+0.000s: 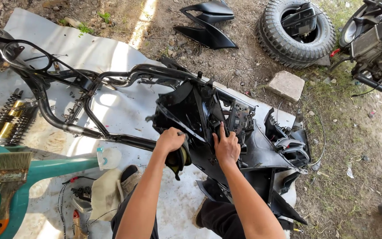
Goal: The person scrubs a black motorcycle part with a brush and then wipes it with a cloth. The person is sitting on a white sheet on the ground.
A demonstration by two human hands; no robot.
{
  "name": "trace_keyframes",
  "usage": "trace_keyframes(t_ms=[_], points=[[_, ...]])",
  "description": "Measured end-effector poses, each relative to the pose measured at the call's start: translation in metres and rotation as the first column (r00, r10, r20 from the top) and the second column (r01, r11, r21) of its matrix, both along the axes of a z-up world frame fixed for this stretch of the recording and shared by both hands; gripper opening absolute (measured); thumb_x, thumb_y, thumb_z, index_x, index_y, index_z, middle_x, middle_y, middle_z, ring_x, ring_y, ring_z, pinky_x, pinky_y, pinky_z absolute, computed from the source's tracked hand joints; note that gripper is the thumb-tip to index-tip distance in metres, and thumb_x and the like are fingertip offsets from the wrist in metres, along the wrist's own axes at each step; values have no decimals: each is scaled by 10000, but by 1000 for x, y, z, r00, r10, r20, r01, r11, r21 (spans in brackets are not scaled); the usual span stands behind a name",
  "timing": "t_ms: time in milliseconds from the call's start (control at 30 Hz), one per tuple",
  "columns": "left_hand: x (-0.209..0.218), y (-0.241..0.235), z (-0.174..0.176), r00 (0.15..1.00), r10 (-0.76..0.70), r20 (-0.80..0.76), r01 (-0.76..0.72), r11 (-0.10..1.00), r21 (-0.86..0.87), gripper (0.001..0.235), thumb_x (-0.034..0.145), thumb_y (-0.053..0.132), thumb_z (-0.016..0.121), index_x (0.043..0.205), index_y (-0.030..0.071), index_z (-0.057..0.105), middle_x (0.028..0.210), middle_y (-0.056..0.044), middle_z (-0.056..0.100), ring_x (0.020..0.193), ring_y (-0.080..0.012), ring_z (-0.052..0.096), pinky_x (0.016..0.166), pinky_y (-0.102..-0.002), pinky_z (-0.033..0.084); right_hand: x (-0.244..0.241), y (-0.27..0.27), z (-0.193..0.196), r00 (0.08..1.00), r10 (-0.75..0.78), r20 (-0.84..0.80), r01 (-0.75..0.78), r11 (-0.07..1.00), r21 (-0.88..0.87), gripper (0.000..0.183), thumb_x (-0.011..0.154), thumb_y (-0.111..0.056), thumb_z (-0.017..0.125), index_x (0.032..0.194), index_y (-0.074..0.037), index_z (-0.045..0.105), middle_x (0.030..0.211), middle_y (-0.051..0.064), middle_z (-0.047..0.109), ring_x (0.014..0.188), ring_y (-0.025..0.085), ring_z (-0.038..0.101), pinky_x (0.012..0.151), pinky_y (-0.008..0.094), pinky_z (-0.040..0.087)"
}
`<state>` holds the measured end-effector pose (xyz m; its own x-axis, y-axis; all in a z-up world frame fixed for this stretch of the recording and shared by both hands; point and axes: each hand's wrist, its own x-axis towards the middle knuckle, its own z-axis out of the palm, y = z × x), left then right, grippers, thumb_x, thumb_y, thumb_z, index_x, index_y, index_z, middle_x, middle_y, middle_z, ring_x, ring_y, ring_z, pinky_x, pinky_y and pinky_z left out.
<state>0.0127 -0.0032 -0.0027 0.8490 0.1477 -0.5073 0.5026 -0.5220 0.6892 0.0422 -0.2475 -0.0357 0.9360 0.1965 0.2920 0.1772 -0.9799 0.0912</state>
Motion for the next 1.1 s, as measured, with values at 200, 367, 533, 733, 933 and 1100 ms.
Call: trace_keyframes(t_ms=[200, 367, 533, 733, 933, 1100], points=[[-2, 20, -44, 989, 146, -26, -145, 908, -393, 368, 847, 298, 716, 1143, 89, 776, 1126, -141, 787, 1049, -295, 711, 924, -386, 511, 2, -6, -9, 997, 50, 60, -53, 997, 58, 574, 1001, -515, 597, 1511, -259, 537, 1064, 172, 629, 842, 320, 671, 612, 416, 550], [-16, 26, -20, 952, 307, -14, -291, 888, -356, 364, 882, 306, 684, 1152, 76, 766, 1110, -159, 781, 1026, -306, 716, 909, -397, 520, -4, -9, -1, 996, -23, -82, 40, 976, 216, 715, 962, -546, 632, 1569, -221, 439, 1016, 160, 649, 850, 345, 684, 656, 442, 548], [-20, 30, -10, 967, 255, -9, -248, 932, -265, 381, 885, 347, 684, 1165, 103, 769, 1091, -159, 778, 1022, -311, 726, 911, -396, 528, 19, -10, 18, 951, -196, -238, 277, 882, 380, 1123, 739, -638, 806, 1563, -28, 349, 980, 200, 732, 825, 410, 695, 687, 482, 522], [-14, 33, -17, 935, 303, 186, -261, 940, -222, 386, 905, 377, 666, 1169, 111, 758, 1123, -146, 761, 1070, -349, 695, 900, -429, 524, 44, -25, 33, 838, -95, -537, 442, 696, 566, 474, 764, -525, 869, 993, -118, 791, 800, 158, 765, 707, 282, 702, 660, 379, 507], [-13, 29, -3, 834, 447, 323, -366, 887, -280, 350, 930, 355, 634, 1144, 118, 776, 1004, -164, 783, 971, -357, 737, 845, -422, 556, 60, -22, 79, 994, 70, 81, -107, 711, 695, 339, 861, -353, 881, 898, -43, 750, 765, 40, 640, 622, 233, 587, 600, 351, 439], [-14, 24, -15, 815, 447, 368, -366, 891, -269, 335, 913, 347, 655, 1124, 117, 775, 978, -163, 781, 951, -349, 746, 837, -411, 564, 41, 1, 116, 918, 205, 340, -349, 825, 444, 345, 859, -43, 771, 1187, -137, 826, 774, 51, 539, 799, 286, 522, 742, 387, 462]])
